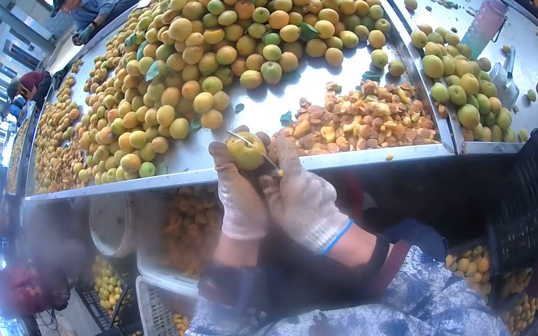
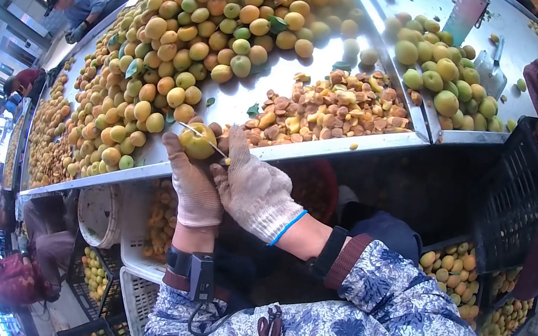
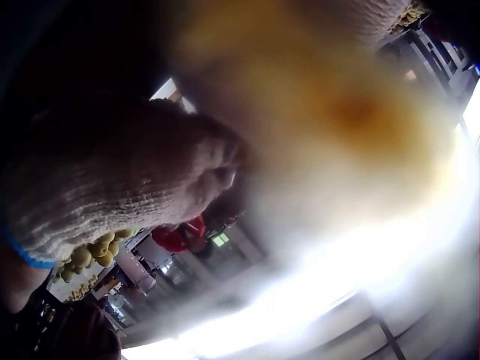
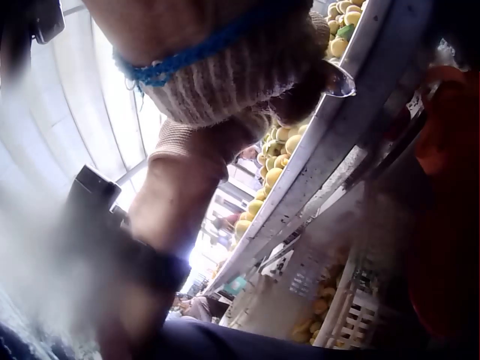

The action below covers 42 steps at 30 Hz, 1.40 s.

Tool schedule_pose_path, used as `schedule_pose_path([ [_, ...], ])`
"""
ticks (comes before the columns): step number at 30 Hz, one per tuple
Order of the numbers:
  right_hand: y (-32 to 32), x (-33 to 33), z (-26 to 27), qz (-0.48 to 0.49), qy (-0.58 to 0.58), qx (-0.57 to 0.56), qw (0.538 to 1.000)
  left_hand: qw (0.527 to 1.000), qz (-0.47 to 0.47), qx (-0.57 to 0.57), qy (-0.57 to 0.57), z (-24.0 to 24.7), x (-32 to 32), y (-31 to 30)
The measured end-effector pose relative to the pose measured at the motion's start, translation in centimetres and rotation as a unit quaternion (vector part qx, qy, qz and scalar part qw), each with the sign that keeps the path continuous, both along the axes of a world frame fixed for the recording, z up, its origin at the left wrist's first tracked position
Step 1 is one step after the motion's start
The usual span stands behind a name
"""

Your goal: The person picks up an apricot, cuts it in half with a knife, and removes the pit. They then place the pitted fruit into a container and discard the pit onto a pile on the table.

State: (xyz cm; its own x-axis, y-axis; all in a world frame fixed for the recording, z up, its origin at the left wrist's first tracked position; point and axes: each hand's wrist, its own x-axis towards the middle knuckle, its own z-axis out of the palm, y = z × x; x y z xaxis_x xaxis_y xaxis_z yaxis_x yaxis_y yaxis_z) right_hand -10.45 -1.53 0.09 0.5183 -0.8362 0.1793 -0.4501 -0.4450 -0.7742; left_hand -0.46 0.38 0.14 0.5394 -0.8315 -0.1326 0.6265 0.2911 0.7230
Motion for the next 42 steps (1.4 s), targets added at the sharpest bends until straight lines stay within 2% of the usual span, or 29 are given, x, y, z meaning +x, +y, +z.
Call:
schedule_pose_path([
  [2, -0.9, 0.3, 0.9, -0.005, 0.091, 0.035, 0.995, 0.993, 0.018, 0.041, -0.110, -0.7, 0.8, -0.1],
  [4, -1.8, 0.3, 0.2, 0.000, 0.072, 0.033, 0.997, 0.926, 0.031, 0.075, -0.368, -0.8, 1.4, 0.2],
  [6, -1.6, 0.7, 0.2, 0.012, 0.082, 0.043, 0.996, 0.919, 0.073, 0.058, -0.384, -0.2, 1.3, 0.3],
  [7, -1.6, 0.9, 0.7, 0.012, 0.085, 0.042, 0.995, 0.920, 0.074, 0.057, -0.381, -0.4, 1.4, 0.3],
  [9, -1.2, 1.0, 2.0, 0.031, 0.150, 0.063, 0.986, 0.951, 0.089, 0.022, -0.296, -1.0, 1.7, 0.3],
  [10, -1.0, 1.2, 0.9, 0.029, 0.149, 0.065, 0.986, 0.951, 0.086, 0.024, -0.297, -0.9, 1.9, 0.6],
  [12, -0.4, 1.8, -2.2, 0.048, 0.005, -0.040, 0.998, 0.998, -0.039, 0.009, -0.057, -0.7, 2.3, 1.5],
  [13, -0.3, 1.8, -1.9, 0.051, 0.020, -0.041, 0.998, 0.996, -0.001, 0.053, -0.075, -0.9, 2.1, 0.9],
  [16, -0.8, 1.4, -1.0, 0.073, 0.037, -0.006, 0.997, 0.994, -0.012, 0.046, -0.101, -0.4, 2.3, 0.8],
  [17, -0.9, 1.2, 0.2, 0.077, 0.094, 0.029, 0.992, 0.981, -0.001, 0.046, -0.187, -1.3, 3.4, 0.6],
  [20, -0.8, 1.2, 0.8, 0.078, 0.108, 0.083, 0.988, 0.978, 0.029, 0.048, -0.201, -1.1, 3.5, 0.6],
  [21, -0.7, 1.1, 1.4, 0.083, 0.125, 0.039, 0.988, 0.977, 0.021, 0.032, -0.212, -1.9, 3.8, 0.7],
  [22, -0.6, 1.1, 1.1, 0.082, 0.124, 0.040, 0.988, 0.976, 0.019, 0.033, -0.213, -1.7, 3.7, 0.9],
  [24, -0.6, 1.3, -0.1, 0.077, 0.106, 0.009, 0.991, 0.992, -0.011, 0.073, -0.102, -1.3, 3.3, 1.1],
  [28, -1.3, 1.1, -0.8, 0.061, 0.080, 0.006, 0.995, 0.990, -0.020, 0.083, -0.115, -1.1, 2.5, 0.5],
  [30, -1.6, 0.7, 1.3, 0.074, 0.102, 0.072, 0.989, 0.929, 0.013, 0.101, -0.356, -0.8, 1.9, 0.5],
  [32, -1.5, 0.6, 1.5, 0.073, 0.080, 0.076, 0.991, 0.916, 0.024, 0.111, -0.386, -0.3, 2.1, 0.6],
  [35, -0.8, 0.6, 0.8, 0.089, 0.073, 0.061, 0.991, 0.983, 0.034, 0.103, -0.148, -1.1, 2.3, 0.3],
  [39, -1.1, 0.5, 0.1, 0.075, 0.087, 0.031, 0.993, 0.988, 0.008, 0.130, -0.086, -0.3, 1.8, 0.2],
  [42, -1.7, 0.2, 0.5, 0.081, 0.129, 0.016, 0.988, 0.993, -0.007, 0.098, -0.069, -0.9, 2.0, -0.2],
])
